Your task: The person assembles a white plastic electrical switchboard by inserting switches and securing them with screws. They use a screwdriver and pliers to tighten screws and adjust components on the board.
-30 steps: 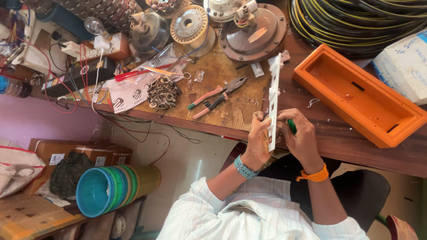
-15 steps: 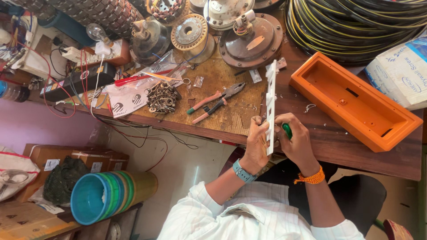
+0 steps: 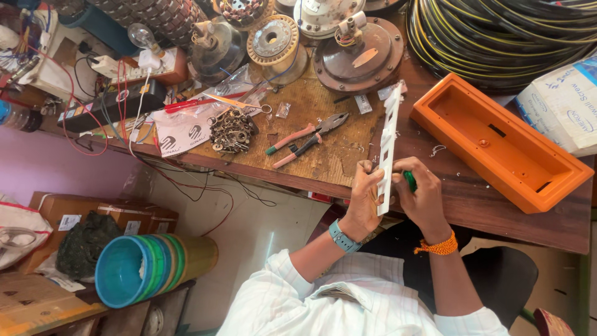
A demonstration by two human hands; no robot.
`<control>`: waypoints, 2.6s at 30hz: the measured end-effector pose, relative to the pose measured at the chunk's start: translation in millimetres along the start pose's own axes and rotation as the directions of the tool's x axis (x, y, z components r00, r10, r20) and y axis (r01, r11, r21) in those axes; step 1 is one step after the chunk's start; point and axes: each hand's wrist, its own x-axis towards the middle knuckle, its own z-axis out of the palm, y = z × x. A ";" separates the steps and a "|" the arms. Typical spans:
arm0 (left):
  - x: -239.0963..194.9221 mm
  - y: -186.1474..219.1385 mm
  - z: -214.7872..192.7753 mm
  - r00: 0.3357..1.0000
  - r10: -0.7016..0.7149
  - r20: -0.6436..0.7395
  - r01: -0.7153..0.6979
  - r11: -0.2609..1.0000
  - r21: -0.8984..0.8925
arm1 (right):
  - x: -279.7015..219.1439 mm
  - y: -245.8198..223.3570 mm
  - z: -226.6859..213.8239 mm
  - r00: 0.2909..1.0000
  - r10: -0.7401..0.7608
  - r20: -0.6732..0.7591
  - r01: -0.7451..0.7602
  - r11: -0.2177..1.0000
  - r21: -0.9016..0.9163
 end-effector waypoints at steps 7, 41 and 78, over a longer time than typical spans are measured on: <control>1.0 -11.0 -7.4 0.990 0.096 0.100 -0.101 0.994 0.046 | -7.6 15.8 4.6 0.997 -0.043 -0.071 0.038 0.996 -0.082; -15.2 -2.9 3.5 0.920 -0.361 0.153 0.322 0.918 0.230 | -25.9 27.2 -47.7 0.900 -0.061 -0.431 0.040 0.998 -0.057; -17.6 -11.7 -9.3 0.991 -0.135 -0.011 0.102 0.687 0.720 | -52.3 -40.0 -60.4 0.979 0.070 -0.191 -0.086 0.993 -0.082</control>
